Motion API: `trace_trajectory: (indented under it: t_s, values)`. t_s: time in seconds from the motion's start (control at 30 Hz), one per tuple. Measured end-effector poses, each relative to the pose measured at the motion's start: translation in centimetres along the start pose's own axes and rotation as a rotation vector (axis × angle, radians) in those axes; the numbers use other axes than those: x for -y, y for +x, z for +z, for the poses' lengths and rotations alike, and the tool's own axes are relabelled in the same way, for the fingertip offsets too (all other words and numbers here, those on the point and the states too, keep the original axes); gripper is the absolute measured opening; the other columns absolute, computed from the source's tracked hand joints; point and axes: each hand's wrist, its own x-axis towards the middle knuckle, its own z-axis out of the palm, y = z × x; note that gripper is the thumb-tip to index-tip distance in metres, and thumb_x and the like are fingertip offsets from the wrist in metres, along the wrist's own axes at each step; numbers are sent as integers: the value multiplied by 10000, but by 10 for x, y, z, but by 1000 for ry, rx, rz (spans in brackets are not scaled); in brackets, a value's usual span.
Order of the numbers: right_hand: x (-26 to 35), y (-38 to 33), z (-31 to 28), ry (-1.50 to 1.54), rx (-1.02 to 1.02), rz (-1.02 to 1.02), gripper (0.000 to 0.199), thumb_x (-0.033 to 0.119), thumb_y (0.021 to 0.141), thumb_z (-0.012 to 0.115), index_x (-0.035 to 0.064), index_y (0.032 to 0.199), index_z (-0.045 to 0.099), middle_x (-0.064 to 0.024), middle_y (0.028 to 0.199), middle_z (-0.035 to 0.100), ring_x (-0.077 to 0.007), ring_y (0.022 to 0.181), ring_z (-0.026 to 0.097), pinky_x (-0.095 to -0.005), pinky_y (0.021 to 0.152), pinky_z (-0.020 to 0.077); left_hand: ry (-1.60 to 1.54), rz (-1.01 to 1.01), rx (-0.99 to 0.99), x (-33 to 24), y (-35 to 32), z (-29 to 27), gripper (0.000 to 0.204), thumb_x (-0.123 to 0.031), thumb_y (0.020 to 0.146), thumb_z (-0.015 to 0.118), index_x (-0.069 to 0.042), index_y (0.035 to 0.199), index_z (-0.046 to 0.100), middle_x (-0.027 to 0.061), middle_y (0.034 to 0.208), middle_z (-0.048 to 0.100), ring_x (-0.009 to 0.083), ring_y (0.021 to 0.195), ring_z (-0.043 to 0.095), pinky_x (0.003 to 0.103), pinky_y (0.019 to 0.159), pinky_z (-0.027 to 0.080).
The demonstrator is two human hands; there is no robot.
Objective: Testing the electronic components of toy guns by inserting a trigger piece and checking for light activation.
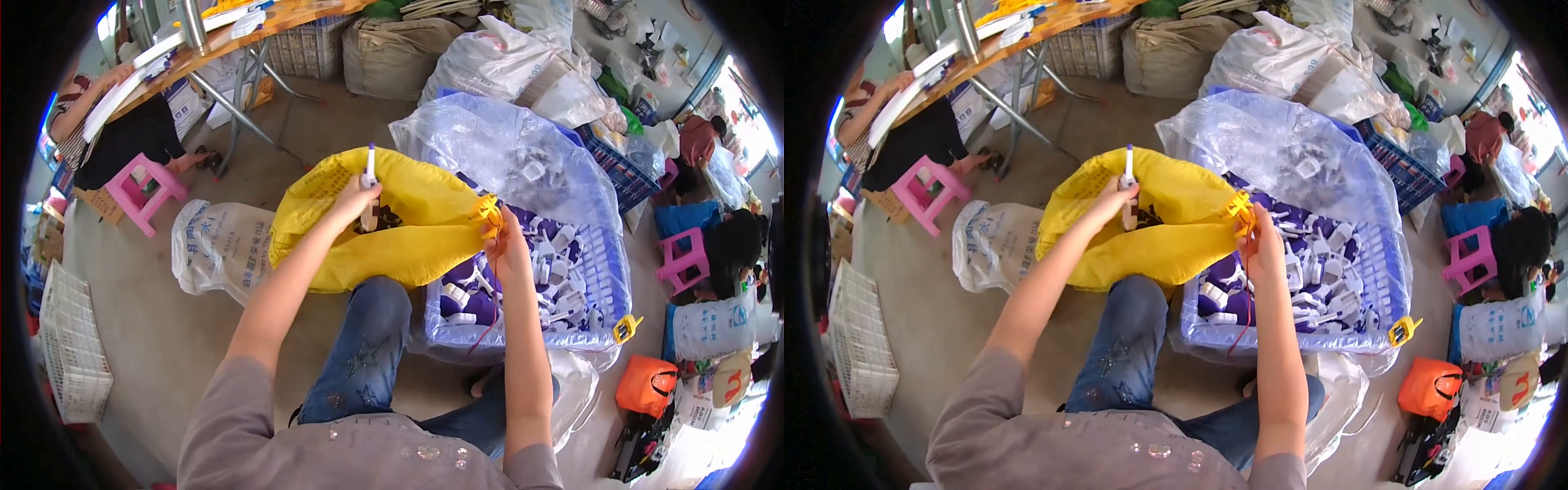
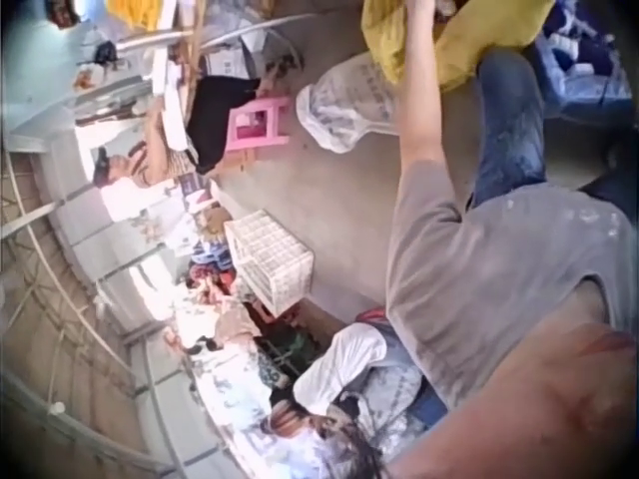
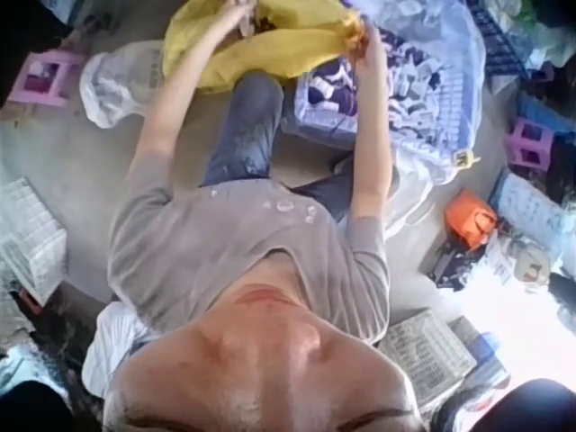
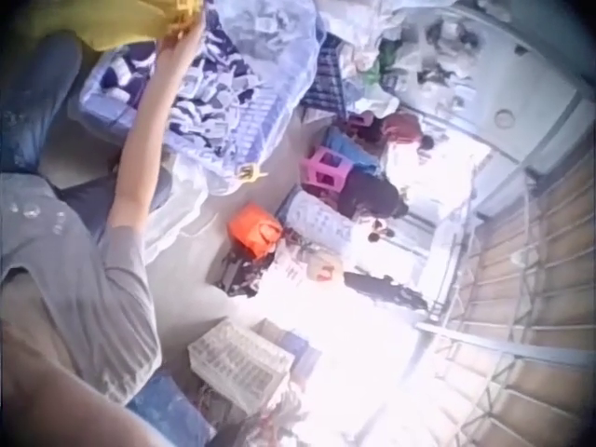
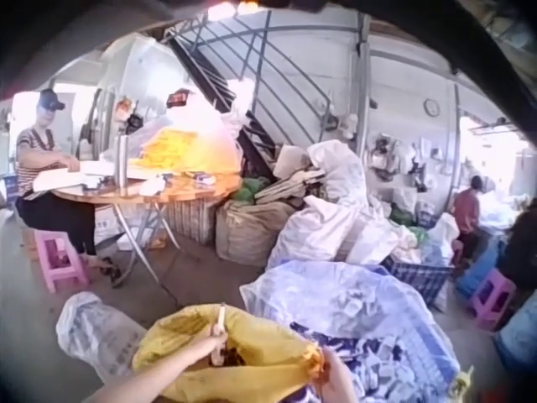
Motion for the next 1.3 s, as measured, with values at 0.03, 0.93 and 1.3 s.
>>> trace_trajectory:
  t_s: [0.03, 0.93, 1.3]
  values:
    - [-3, -3, -2, 2, 0, 5, 284, 290, 891, 549, 13, 944, 581, -47, 810, 614, -136, 654, 612, -167, 432, 466, 190, -22, -87, 24, 14, -1, 514, -309, 832, 609, 23, 1180, 427, 114, 905, 584, 192, 844, 578, 330, 813, 426]
    - [26, -80, -117, 393, 154, 40, 438, 288, 907, 448, -29, 1209, 452, -138, 1062, 517, -137, 705, 484, -201, 465, 393, 1299, 895, 705, -57, -103, 153, 403, -291, 600, 751, -30, 887, 645, 46, 938, 551, 218, 995, 470, 361, 843, 371]
    - [6, -99, -95, 162, 38, 194, 312, 309, 935, 399, 147, 1179, 504, -6, 940, 581, -89, 633, 526, -170, 386, 367, 683, 1406, 243, -109, -131, 154, 210, -66, 618, 653, -73, 826, 621, 82, 943, 559, 257, 926, 563, 326, 744, 505]
